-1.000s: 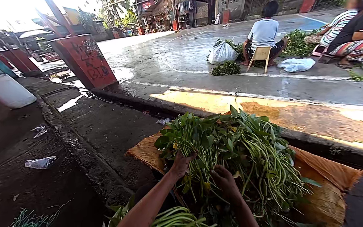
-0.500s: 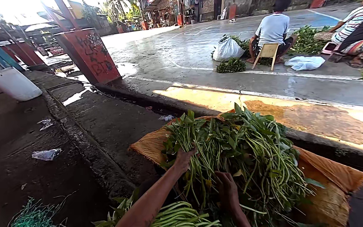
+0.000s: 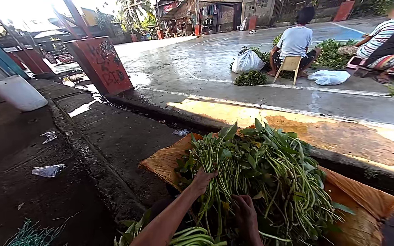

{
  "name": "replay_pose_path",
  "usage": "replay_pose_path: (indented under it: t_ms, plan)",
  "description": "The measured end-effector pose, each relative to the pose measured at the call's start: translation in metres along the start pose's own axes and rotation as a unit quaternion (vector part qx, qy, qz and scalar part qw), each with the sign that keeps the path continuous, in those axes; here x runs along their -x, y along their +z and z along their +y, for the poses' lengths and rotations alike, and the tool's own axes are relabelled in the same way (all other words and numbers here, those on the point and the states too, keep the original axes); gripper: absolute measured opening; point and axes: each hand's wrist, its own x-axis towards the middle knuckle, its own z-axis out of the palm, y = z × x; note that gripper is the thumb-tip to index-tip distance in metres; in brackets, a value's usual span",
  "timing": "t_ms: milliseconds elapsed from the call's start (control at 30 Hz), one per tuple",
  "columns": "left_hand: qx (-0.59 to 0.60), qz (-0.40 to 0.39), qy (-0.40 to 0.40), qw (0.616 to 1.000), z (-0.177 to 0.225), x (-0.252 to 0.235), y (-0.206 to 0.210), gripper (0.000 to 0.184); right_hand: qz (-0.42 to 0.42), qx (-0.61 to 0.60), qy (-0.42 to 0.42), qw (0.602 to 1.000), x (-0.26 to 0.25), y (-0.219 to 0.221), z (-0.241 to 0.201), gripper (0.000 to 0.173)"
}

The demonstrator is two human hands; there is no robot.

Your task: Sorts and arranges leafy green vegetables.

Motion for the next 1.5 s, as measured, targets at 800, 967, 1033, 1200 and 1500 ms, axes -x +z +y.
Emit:
replay_pose_path:
  t_ms: [800,967,1033,1200,1500]
  plan:
    - [-0.071,-0.024,0.032,0.997,0.003,0.008,0.006,0.041,-0.032,-0.062,0.125,0.99,-0.061,0.007,-0.035,0.023]
    - [-0.039,-0.009,0.011,0.999,0.0,0.005,0.007,0.037,0.03,-0.11,0.179,0.977,-0.069,0.012,-0.038,0.022]
    - [-0.029,0.015,-0.029,0.999,-0.004,0.003,0.006,0.036,0.056,-0.155,0.199,0.966,-0.071,0.011,-0.038,0.02]
    - [-0.017,0.062,-0.136,0.989,-0.006,-0.001,0.003,0.03,0.074,-0.208,0.194,0.956,-0.074,0.006,-0.033,0.02]
    - [0.099,0.14,-0.013,0.985,0.008,-0.006,-0.002,0.027,0.058,-0.105,0.211,0.97,-0.067,0.004,-0.01,0.03]
